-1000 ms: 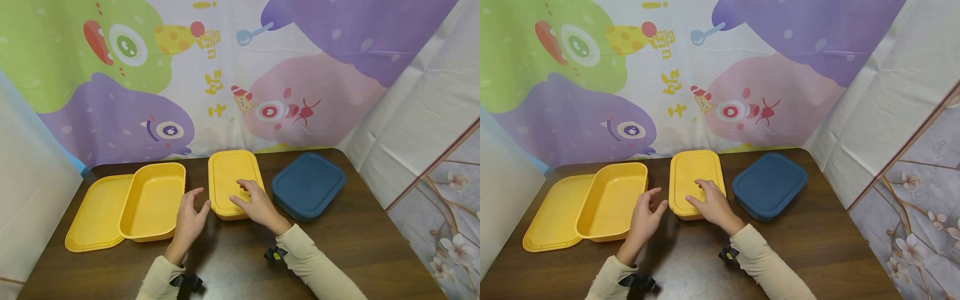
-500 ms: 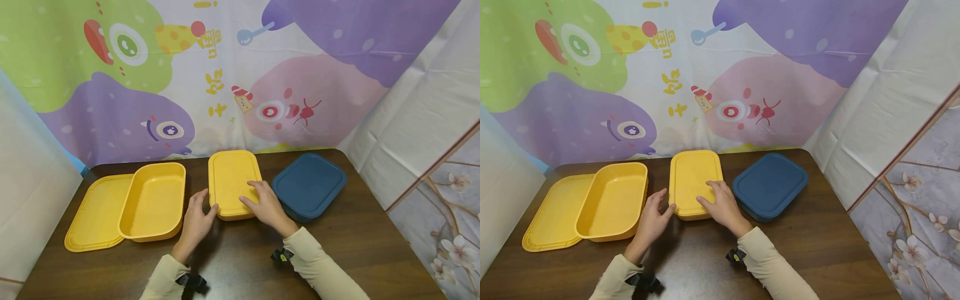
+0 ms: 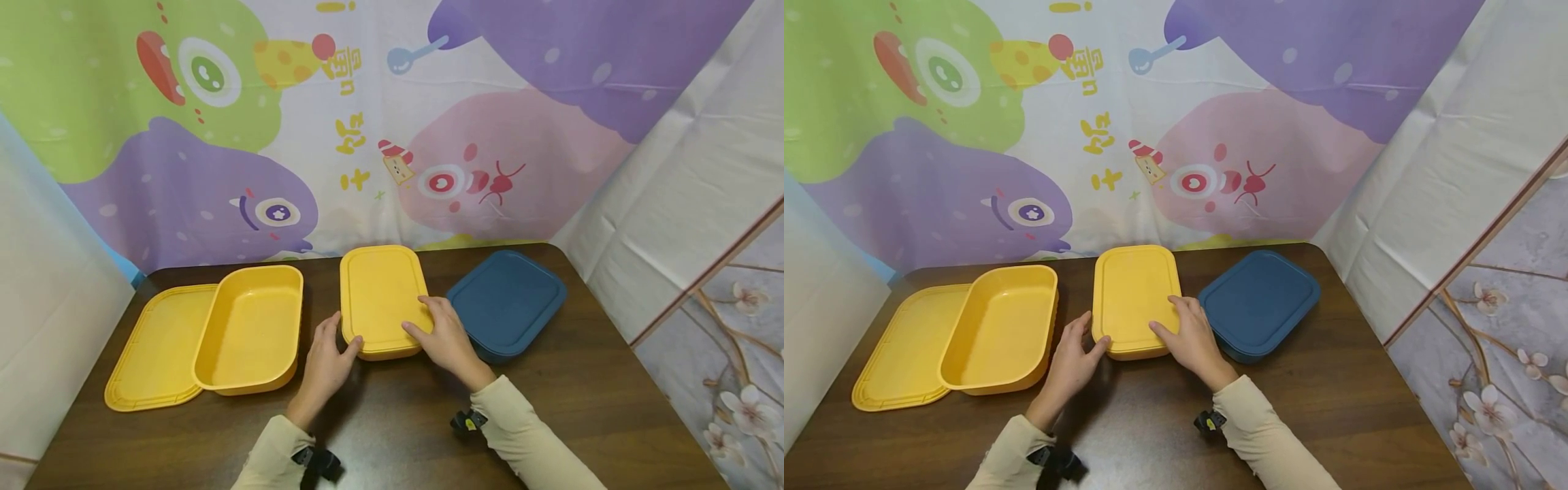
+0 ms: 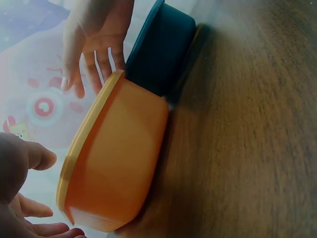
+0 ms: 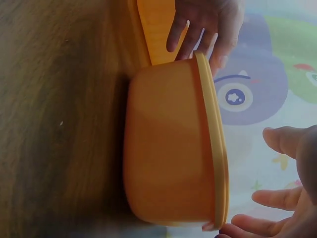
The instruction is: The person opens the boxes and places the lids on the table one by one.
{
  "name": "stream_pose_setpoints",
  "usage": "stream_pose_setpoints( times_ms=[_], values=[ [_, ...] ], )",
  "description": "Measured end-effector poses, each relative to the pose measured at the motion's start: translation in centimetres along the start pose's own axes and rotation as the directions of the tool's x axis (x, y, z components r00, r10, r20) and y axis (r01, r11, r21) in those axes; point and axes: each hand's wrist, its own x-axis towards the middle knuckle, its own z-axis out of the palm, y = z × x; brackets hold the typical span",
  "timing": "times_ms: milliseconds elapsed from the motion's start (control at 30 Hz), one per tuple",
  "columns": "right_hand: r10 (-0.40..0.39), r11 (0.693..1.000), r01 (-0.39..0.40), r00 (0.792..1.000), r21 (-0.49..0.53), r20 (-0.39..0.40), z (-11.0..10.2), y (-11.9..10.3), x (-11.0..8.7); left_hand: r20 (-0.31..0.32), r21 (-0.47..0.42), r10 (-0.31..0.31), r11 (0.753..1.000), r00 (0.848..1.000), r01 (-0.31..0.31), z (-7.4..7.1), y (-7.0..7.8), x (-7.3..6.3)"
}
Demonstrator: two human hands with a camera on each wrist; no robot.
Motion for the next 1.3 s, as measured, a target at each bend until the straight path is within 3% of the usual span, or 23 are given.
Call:
stream_pose_setpoints(
  times_ms=[600,900,1300],
  values=[
    [0.068,0.996,-0.069,0.997,0.051,0.026,0.7,1.3,-0.2,-0.016,-0.021,-0.035,0.999,0.999,0.035,0.9,-0.8,0.6],
    [0.15,0.986,-0.154,0.987,0.07,0.058,1.5,2.0,-0.6,-0.009,-0.03,-0.052,0.998,0.999,0.051,1.0,-0.9,0.8],
    [0.166,0.983,-0.165,0.986,0.082,-0.009,1.8,2.1,-1.1,0.014,-0.015,-0.027,1.0,1.0,0.027,0.9,-0.8,1.2]
  ],
)
